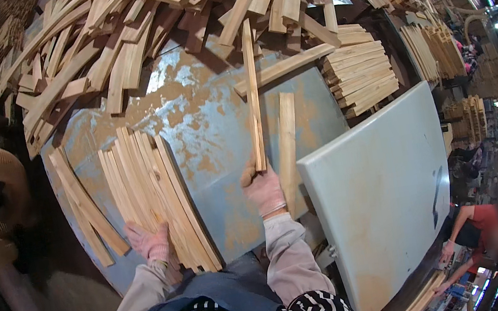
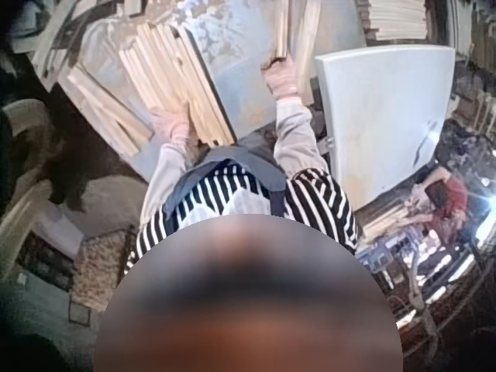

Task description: The person gathers loose wooden planks from a large pile on a metal table and arranges them into neat, aligned stacks. They repeatedly pick up individual pieces or small groups, align them, and place them into a growing stack, occasionally handing a completed bundle to a coworker.

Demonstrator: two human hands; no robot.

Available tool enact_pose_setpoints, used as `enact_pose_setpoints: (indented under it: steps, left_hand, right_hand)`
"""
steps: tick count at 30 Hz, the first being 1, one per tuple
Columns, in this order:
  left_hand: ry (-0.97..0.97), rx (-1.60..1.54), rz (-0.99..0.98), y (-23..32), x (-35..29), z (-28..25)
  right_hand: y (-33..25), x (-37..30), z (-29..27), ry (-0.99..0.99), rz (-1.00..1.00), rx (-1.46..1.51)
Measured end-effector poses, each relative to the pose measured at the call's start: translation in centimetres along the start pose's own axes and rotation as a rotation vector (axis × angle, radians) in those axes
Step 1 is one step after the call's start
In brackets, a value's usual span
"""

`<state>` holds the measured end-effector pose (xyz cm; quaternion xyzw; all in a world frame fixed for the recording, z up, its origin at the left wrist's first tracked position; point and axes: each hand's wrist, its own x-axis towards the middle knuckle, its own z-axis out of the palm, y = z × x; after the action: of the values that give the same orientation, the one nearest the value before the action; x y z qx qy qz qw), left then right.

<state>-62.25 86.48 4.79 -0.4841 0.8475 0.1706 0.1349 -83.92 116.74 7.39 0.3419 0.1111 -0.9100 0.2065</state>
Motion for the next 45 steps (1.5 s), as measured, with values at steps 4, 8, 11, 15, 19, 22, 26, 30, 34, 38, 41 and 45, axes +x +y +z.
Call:
enact_pose_setpoints:
  steps: [4,8,11,15,19,22,26,30,34,38,41,45]
  left_hand:
    - [-0.013,-0.028,0.009,-0.2,0.0,0.7]
    - [-0.06,-0.029,-0.043,1.1,-0.1,-0.2]
    - [-0.045,-0.027,-0.032,-0.6,0.2,0.9]
    - [-0.021,-0.025,-0.014,-1.6,0.1,1.4]
    - [-0.036,0.04,-0.024,-1.1,-0.2,0.6]
    - [-0.045,0.033,0.032,-0.5,0.2,0.1]
    - [-0.058,-0.015,-0.002,-0.1,-0.4,-0.9]
    - [0.033,-0.206,0.021,-1.6,-0.1,0.3]
    - [0.174,-0.777,-0.021,-7.0,2.4,4.1]
    - [0.121,-0.987,0.033,-8.4,4.3,4.0]
    - [-0.032,-0.658,0.024,-4.2,3.5,-1.5]
    - [0.359,-0.371,-0.043,-4.4,3.5,4.0]
  right_hand:
    - [2.5,-6.6,-5.2,0.138,-0.203,-1.473]
    - [2.2,-11.4,-11.2,0.309,-0.257,-2.117]
    - [0.8,-8.2,-14.3,0.564,-0.364,-1.814]
    - [-2.0,5.7,-1.1,0.45,-0.681,-1.893]
    - [-6.4,21.5,9.4,0.461,-0.695,-1.367]
    - [-11.2,28.0,12.3,0.694,-0.551,-0.911]
    - [-8.7,25.6,11.5,0.678,-0.544,-0.842]
    - [0.2,12.0,5.5,0.321,-0.747,-1.328]
    - [7.5,-3.2,-4.1,0.279,-0.352,-1.85]
    - [12.2,-9.8,-15.5,-0.335,-0.364,-2.486]
    - [12.3,-6.6,-9.2,-0.222,-0.105,-2.326]
    - [11.5,7.3,2.1,-0.23,-0.526,-2.174]
